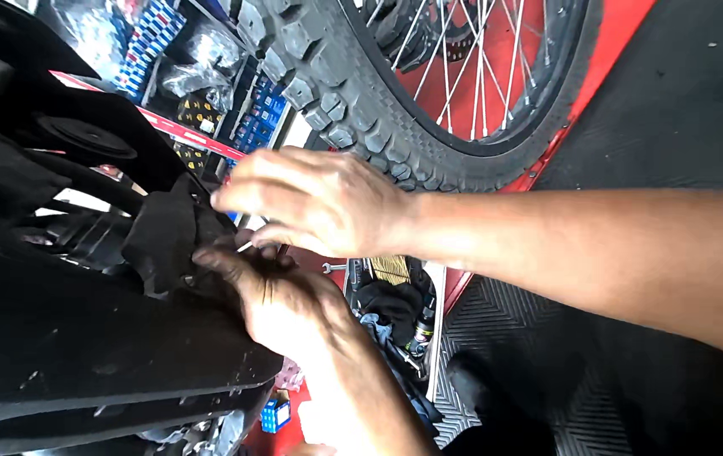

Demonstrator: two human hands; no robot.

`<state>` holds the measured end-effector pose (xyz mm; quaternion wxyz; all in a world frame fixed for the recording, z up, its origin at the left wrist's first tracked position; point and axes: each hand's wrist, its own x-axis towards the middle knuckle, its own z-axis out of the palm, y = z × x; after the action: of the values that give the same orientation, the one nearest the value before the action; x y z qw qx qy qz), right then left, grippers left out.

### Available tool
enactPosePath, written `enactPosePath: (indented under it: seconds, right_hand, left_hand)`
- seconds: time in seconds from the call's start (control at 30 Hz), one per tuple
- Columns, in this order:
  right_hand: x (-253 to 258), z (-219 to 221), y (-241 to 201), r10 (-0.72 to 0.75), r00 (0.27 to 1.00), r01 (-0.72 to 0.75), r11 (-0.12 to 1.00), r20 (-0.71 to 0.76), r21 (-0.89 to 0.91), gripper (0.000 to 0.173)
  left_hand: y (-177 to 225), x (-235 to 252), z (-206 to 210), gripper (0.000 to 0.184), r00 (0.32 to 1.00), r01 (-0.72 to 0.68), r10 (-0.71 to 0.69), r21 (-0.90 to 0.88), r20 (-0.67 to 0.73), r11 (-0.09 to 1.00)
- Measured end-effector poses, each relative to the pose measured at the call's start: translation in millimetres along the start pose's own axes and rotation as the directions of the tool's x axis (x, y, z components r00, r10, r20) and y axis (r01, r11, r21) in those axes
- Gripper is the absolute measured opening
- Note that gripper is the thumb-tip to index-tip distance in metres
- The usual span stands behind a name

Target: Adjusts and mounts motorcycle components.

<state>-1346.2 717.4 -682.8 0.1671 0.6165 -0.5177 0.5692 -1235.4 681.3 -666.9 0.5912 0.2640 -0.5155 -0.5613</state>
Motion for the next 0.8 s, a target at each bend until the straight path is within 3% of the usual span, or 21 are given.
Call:
enactPosePath:
  seconds: [0.07, 0.13, 0.2, 0.23, 0.27, 0.3, 0.37, 0.4, 0.43, 0.47, 0.5, 0.57, 0.6, 0.63, 0.67, 0.7, 0.73, 0.8]
  right_hand:
    - [-4.3, 3.1, 10.5, -0.202, 0.979, 0.201, 0.965, 0.015, -0.168, 0.031]
    - [-4.6, 7.0, 15.6, -0.234, 0.972, 0.231, 0.956, 0.002, -0.179, 0.023]
    - [-2.1, 12.2, 12.7, -0.104, 0.995, 0.104, 0.994, -0.008, -0.029, 0.021]
    - [-1.8, 12.7, 5.7, 0.054, 0.998, -0.057, 0.993, 0.033, 0.107, 0.023]
    - [0.6, 9.9, -3.5, 0.253, 0.959, -0.279, 0.921, 0.126, 0.272, 0.026]
    - [5.2, 5.9, -12.5, 0.432, 0.868, -0.496, 0.738, 0.244, 0.458, 0.032]
    - [16.1, -1.5, -23.5, 0.604, 0.596, -0.755, 0.198, 0.529, 0.625, 0.050]
    - [20.9, -2.9, -26.6, 0.612, 0.495, -0.783, 0.007, 0.616, 0.622, 0.044]
    - [23.4, -3.0, -29.2, 0.608, 0.468, -0.786, -0.046, 0.641, 0.617, 0.034]
    - [23.3, -3.4, -29.4, 0.601, 0.514, -0.787, 0.047, 0.612, 0.615, 0.032]
    - [19.9, -4.2, -26.5, 0.567, 0.625, -0.756, 0.270, 0.536, 0.596, 0.036]
    - [5.0, -1.7, -16.2, 0.384, 0.855, -0.515, 0.705, 0.348, 0.487, 0.037]
    - [-1.3, 2.2, -10.4, 0.262, 0.929, -0.352, 0.842, 0.261, 0.409, 0.036]
    - [-3.6, 4.3, -6.5, 0.191, 0.958, -0.255, 0.909, 0.215, 0.328, 0.034]
    - [-2.0, 6.4, -6.4, 0.201, 0.961, -0.253, 0.918, 0.190, 0.306, 0.034]
    - [4.0, 6.5, -10.4, 0.287, 0.933, -0.347, 0.875, 0.216, 0.338, 0.036]
    - [14.5, 3.6, -15.6, 0.418, 0.850, -0.521, 0.756, 0.320, 0.396, 0.041]
    - [34.1, 2.2, -21.9, 0.596, 0.525, -0.843, 0.264, 0.608, 0.469, 0.054]
  left_hand:
    - [1.9, -0.4, 0.8, 0.037, 1.000, 0.006, -0.006, -0.006, -0.009, 1.000]
    - [2.4, -1.2, 0.0, 0.037, 1.000, 0.001, -0.001, -0.006, -0.012, 1.000]
    - [2.2, -1.7, -0.3, 0.037, 1.000, 0.004, -0.004, -0.015, -0.001, 1.000]
    - [2.0, -2.5, -0.1, 0.037, 1.000, 0.016, -0.015, -0.032, 0.010, 0.999]
    - [1.2, -3.1, 0.0, 0.036, 0.999, 0.027, -0.026, -0.069, 0.026, 0.997]
    - [0.4, -3.8, -0.5, 0.034, 0.998, 0.044, -0.039, -0.121, 0.043, 0.992]
    - [0.7, -4.7, 2.1, 0.038, 0.996, 0.080, -0.070, -0.187, 0.061, 0.979]
    - [1.9, -5.0, 3.1, 0.041, 0.993, 0.105, -0.091, -0.215, 0.073, 0.971]
    - [3.2, -4.8, 3.1, 0.042, 0.991, 0.120, -0.102, -0.234, 0.084, 0.965]
    - [4.1, -3.9, 3.6, 0.041, 0.992, 0.116, -0.099, -0.238, 0.082, 0.964]
    - [3.4, -2.8, 2.9, 0.038, 0.994, 0.100, -0.087, -0.236, 0.065, 0.967]
    - [0.8, -1.3, -3.8, 0.034, 0.994, 0.092, -0.074, -0.263, 0.078, 0.960]
    - [-0.2, -0.6, -5.2, 0.030, 0.995, 0.082, -0.063, -0.265, 0.082, 0.961]
    - [-0.5, -0.7, -4.4, 0.027, 0.997, 0.064, -0.055, -0.241, 0.045, 0.968]
    - [0.0, -1.3, -3.2, 0.025, 0.999, 0.047, -0.048, -0.212, 0.001, 0.976]
    - [0.9, -2.0, -2.3, 0.026, 0.999, 0.042, -0.045, -0.198, -0.013, 0.979]
    - [2.0, -1.9, -1.6, 0.029, 0.999, 0.042, -0.043, -0.194, 0.000, 0.980]
    - [2.8, -0.1, -1.4, 0.035, 0.999, 0.041, -0.038, -0.189, 0.017, 0.981]
